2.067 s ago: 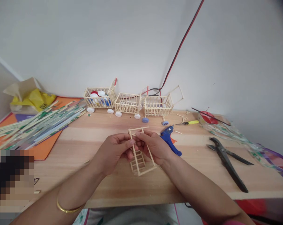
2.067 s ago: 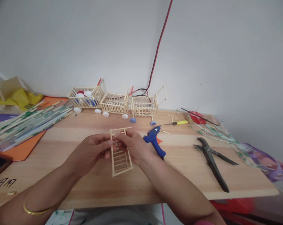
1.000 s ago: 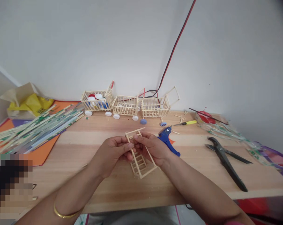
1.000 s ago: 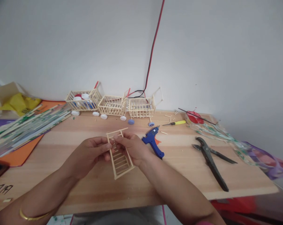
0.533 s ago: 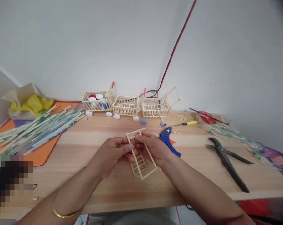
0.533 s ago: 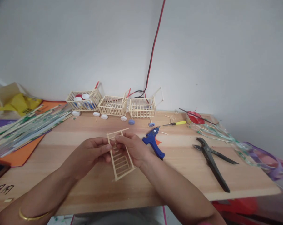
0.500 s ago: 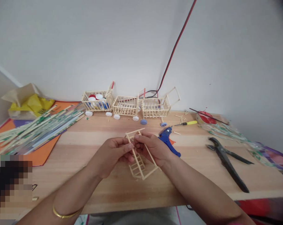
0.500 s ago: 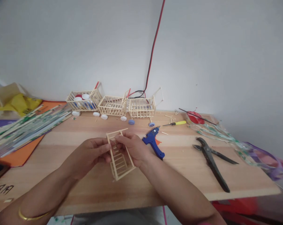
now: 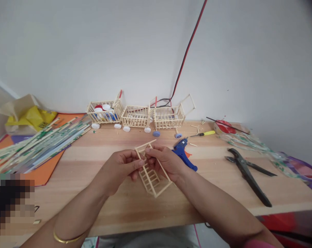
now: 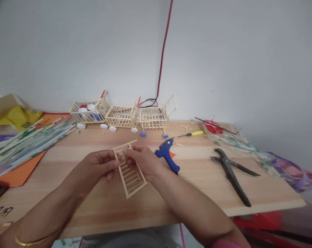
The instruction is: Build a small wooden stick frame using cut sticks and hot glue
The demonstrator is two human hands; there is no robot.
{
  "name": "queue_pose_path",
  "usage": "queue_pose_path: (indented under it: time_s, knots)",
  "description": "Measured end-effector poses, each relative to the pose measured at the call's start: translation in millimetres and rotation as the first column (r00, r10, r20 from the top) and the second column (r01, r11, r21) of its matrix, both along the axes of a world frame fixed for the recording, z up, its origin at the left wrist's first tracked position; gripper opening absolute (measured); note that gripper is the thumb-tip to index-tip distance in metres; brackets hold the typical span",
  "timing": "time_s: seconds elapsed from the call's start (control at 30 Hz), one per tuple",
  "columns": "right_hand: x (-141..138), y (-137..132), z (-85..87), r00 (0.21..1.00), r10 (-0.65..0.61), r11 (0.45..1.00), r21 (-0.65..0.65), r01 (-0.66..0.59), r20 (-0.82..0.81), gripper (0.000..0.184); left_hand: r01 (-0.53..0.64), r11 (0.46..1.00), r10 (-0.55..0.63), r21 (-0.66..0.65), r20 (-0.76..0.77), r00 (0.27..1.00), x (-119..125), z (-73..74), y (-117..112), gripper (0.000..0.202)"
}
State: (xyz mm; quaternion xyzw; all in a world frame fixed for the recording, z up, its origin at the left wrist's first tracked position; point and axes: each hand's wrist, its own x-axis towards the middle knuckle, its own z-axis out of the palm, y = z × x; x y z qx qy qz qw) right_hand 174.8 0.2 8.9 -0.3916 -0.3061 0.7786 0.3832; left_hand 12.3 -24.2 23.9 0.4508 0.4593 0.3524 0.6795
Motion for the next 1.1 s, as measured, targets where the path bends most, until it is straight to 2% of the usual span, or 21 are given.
queue_pose_path:
  time_s: [0.67, 0.77, 0.93, 1.1]
  knots:
    - [-1, 0, -2.8, 0.998, -0.022, 0.998, 0.06, 0.019, 0.053, 0.023, 0.03, 0.999, -0.03, 0.016, -0.006, 1.0, 2, 1.3, -1, 0.019]
    - [-2, 1, -3.4, 0.997, -0.032, 0.998, 0.06, 0.028, 0.066, 0.024, 0.066, 0.998, -0.067, 0.009, 0.037, 0.997, 0, 0.8, -1, 0.022]
    - [-1, 1, -7.3, 0.996, -0.034, 0.998, 0.06, 0.029, 0.08, 0.021, 0.168, 0.985, -0.167, -0.034, 0.037, 0.985, -5, 3.4, 2, 0.04]
    - [-1, 1, -7.8, 0.998, -0.033, 0.998, 0.061, 0.029, 0.06, 0.023, 0.201, 0.979, -0.2, -0.042, 0.01, 0.98, -14, 5.9, 5, 0.037]
